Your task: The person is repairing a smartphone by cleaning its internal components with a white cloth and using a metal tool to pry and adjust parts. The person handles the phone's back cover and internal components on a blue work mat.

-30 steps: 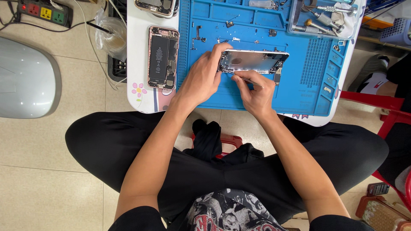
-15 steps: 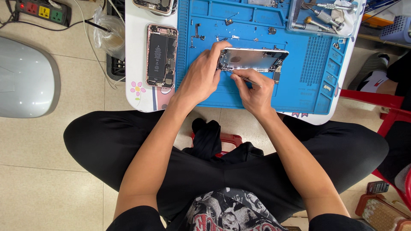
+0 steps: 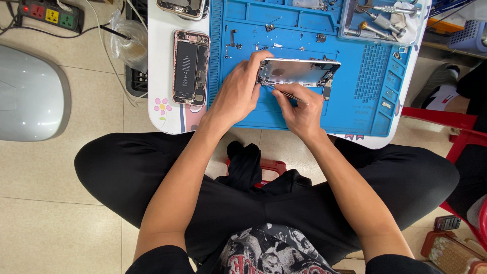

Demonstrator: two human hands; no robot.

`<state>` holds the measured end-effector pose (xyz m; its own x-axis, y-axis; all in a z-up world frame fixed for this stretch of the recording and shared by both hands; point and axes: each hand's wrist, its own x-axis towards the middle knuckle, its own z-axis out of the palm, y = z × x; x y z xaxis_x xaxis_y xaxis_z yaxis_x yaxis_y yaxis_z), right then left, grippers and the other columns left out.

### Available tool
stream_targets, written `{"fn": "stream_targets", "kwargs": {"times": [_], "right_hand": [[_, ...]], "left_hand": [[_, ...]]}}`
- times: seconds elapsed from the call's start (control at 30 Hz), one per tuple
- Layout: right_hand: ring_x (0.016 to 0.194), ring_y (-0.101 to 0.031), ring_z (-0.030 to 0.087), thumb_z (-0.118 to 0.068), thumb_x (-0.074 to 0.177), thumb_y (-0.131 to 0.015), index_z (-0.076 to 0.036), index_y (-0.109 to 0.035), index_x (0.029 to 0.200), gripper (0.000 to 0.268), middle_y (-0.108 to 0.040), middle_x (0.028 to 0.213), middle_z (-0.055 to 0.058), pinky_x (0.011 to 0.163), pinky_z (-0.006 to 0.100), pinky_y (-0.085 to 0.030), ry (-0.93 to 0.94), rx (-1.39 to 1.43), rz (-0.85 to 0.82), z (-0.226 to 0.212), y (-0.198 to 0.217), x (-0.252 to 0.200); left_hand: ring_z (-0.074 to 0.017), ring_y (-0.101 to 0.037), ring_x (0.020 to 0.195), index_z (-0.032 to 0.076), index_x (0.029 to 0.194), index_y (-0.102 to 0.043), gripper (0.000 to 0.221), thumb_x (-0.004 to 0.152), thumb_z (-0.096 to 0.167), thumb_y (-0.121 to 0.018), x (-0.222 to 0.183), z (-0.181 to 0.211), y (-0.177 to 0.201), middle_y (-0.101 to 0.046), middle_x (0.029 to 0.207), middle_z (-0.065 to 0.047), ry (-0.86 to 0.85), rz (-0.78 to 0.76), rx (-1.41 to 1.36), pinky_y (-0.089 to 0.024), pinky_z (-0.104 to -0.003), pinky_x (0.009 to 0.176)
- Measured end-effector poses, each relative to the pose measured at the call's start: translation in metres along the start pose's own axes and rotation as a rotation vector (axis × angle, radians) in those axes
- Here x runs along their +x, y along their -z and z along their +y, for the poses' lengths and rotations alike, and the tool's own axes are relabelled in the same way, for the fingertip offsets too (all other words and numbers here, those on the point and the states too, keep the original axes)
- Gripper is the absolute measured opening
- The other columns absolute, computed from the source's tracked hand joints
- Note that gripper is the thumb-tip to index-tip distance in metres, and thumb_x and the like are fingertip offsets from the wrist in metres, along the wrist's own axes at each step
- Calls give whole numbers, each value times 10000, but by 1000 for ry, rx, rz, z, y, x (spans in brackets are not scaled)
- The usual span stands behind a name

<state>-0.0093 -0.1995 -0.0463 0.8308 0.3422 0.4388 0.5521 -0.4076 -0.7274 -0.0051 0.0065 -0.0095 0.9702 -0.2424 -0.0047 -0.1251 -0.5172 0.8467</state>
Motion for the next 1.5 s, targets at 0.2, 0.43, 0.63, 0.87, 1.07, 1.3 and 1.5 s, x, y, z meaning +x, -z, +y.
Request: {"fn": "stream_targets", "kwargs": {"times": [0.2, 0.43, 0.63, 0.87, 1.07, 1.3, 1.5], "right_hand": [[817, -754, 223, -37, 1051, -735, 15, -743, 1086, 63, -770, 928, 127, 685, 298, -626, -46, -10, 16, 0, -1, -1], [827, -734, 223, -35, 1060, -719, 20, -757, 1090, 73, -770, 963, 119, 690, 306, -625, -43, 3, 1, -3, 0, 2], [801, -724, 231, -23, 1053, -728, 30, -751, 1097, 72, -763, 951, 141, 686, 308, -617, -31, 15, -8, -5, 1, 3], [843, -743, 220, -39, 1064, -710, 17, -748, 1103, 78, -771, 952, 122, 708, 300, -636, -78, 22, -22, -8, 5, 5], [815, -721, 210, -51, 1073, -699, -1, -753, 1089, 75, -761, 952, 104, 658, 296, -624, -89, 0, -29, -6, 6, 4], [802, -711, 218, -31, 1061, -710, 5, -750, 1084, 59, -760, 944, 122, 679, 305, -626, -82, 15, -41, -8, 6, 6], [792, -706, 222, -17, 1059, -712, 12, -745, 1084, 50, -754, 940, 129, 692, 310, -627, -72, 13, -41, -7, 6, 5]], "left_hand": [[-419, -655, 962, 121, 1484, -372, 624, 941, -111, -576, 0, 1, 1, -664, 1086, -235, -4, -1, 8, -516, -494, 785], [-419, -658, 983, 121, 1471, -379, 611, 936, -115, -558, -1, 0, -1, -663, 1128, -246, -9, 6, 22, -527, -494, 794], [-429, -661, 1031, 124, 1460, -379, 603, 939, -120, -562, -1, 2, 0, -656, 1151, -257, -7, -11, 25, -532, -500, 810], [-397, -633, 1007, 104, 1397, -393, 560, 918, -154, -531, -1, 2, -1, -649, 1076, -225, -56, 7, 41, -515, -482, 777], [-410, -635, 1018, 105, 1405, -400, 564, 919, -150, -530, -1, 2, -1, -650, 1114, -235, -34, 6, 40, -516, -496, 779], [-411, -637, 977, 114, 1407, -397, 566, 925, -144, -543, -1, 2, -2, -644, 1099, -232, -28, 8, 55, -515, -496, 748], [-412, -630, 961, 111, 1418, -402, 568, 933, -136, -561, -1, 3, -2, -630, 1072, -224, -23, 11, 58, -513, -507, 734]]}}
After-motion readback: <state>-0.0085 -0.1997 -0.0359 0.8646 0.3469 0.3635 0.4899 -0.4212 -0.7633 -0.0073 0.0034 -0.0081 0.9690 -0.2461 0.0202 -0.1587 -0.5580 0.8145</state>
